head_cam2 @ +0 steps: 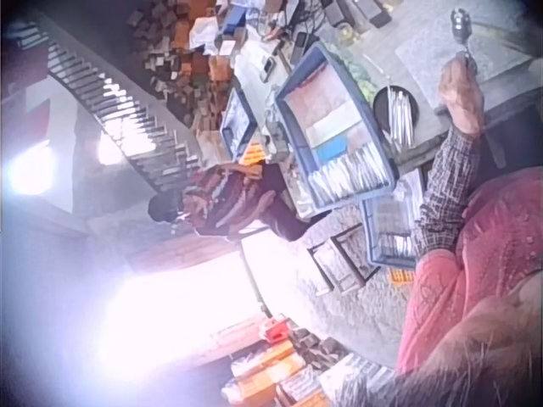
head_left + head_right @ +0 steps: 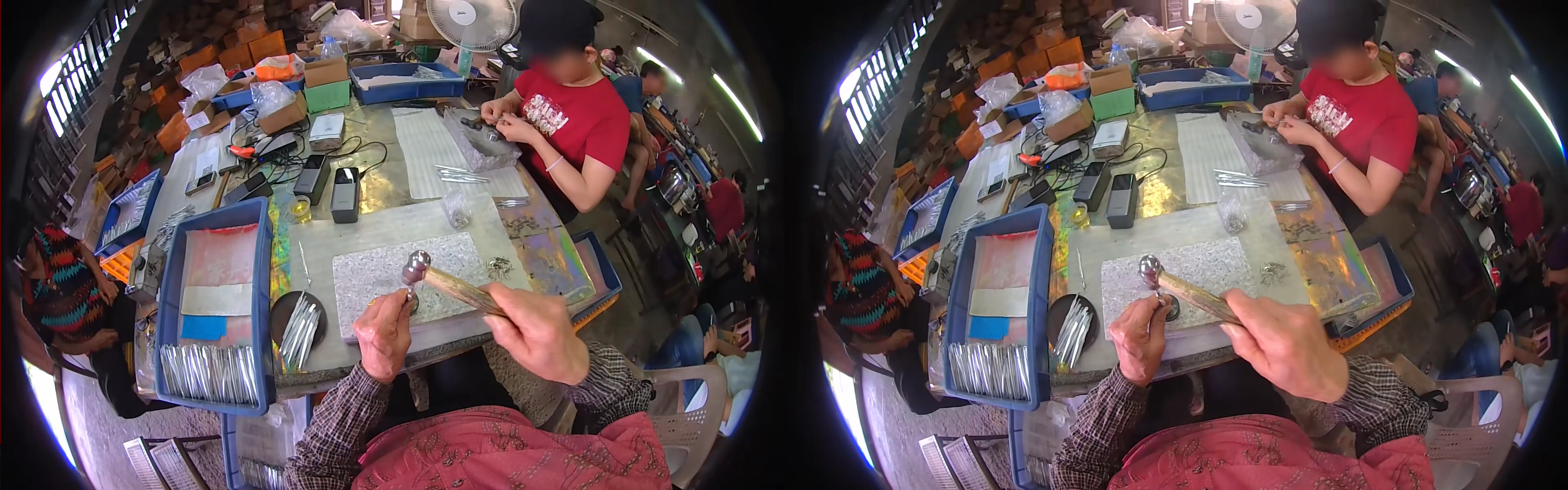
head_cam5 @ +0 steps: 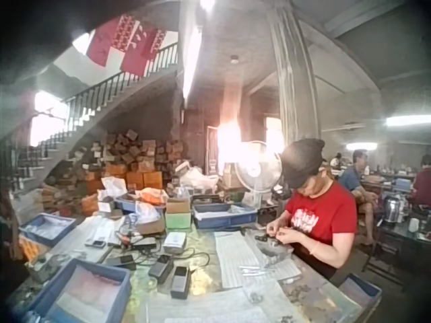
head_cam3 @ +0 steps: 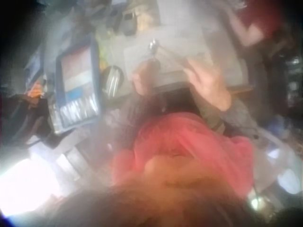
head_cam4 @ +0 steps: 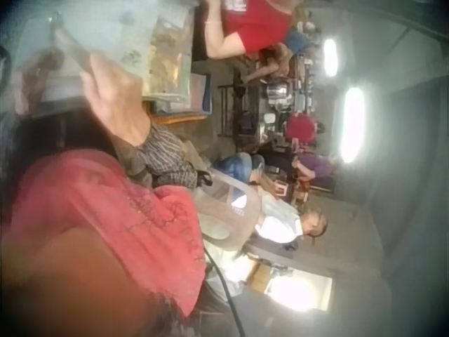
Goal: The person assembles metal components by attaching small pieces onto metal rods, hammering them secure on a block with a hammer, and placing the finished rods into a tray.
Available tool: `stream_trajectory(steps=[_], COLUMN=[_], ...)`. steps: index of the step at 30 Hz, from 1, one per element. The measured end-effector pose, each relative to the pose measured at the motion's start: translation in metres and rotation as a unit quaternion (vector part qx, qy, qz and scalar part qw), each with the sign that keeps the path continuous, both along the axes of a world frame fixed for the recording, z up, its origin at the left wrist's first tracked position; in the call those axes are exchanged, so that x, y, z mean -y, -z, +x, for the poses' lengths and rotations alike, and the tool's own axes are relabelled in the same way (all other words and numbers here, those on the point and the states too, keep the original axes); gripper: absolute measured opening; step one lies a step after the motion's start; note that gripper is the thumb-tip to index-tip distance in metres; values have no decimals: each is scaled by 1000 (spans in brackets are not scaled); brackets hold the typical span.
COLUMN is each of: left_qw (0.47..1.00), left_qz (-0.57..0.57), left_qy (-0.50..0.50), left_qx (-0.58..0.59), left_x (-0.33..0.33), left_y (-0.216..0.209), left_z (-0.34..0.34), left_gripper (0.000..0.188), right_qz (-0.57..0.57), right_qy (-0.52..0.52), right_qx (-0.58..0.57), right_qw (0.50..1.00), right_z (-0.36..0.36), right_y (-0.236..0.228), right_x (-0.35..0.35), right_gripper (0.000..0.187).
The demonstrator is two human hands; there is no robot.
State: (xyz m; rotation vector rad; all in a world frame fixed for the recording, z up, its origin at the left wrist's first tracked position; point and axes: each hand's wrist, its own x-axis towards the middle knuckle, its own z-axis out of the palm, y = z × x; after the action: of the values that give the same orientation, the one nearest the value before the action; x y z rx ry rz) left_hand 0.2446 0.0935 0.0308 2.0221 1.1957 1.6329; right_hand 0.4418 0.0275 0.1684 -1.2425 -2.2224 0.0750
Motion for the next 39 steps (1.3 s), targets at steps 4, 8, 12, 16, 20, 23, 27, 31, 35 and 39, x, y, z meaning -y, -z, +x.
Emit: stream_trajectory(steps=[4, 8, 12, 16, 20, 23, 27, 31, 35, 39], left_qw=[1000, 1000, 1000, 1000, 1000, 1000, 1000, 1000, 1000, 999], left_qz=[-12, -5, -7, -1, -7, -2, -6, -19, -19, -23], left_qy=[1, -1, -5, -3, -3, 3, 11, 16, 11, 32], left_qx=[2, 4, -12, -6, -4, 10, 10, 2, 5, 6], left_x=[3, 0, 1, 1, 1, 0, -2, 3, 1, 1], left_y=[-2, -1, -4, -5, -5, 1, -1, -5, -1, -6], left_z=[-2, 0, -1, 0, 1, -1, 1, -4, -2, -4], left_gripper=[18, 18, 19, 19, 19, 19, 18, 18, 19, 19], right_qz=[17, 44, 46, 49, 29, 98, 45, 5, 11, -5], right_qy=[-8, -17, -22, -22, -12, 1, 23, 20, 9, 29], right_qx=[-85, -78, -63, -83, -77, -116, -30, -84, -98, -124], right_qw=[996, 996, 997, 995, 997, 988, 998, 996, 995, 992], right_z=[0, 2, 4, 3, 3, 1, 3, -1, 7, 10], right_y=[-4, 2, 7, 3, -4, -18, 2, -3, 11, 21], right_x=[5, 6, 4, 7, 7, 14, 8, 9, 4, 6], right_gripper=[32, 31, 33, 31, 29, 30, 32, 28, 28, 28])
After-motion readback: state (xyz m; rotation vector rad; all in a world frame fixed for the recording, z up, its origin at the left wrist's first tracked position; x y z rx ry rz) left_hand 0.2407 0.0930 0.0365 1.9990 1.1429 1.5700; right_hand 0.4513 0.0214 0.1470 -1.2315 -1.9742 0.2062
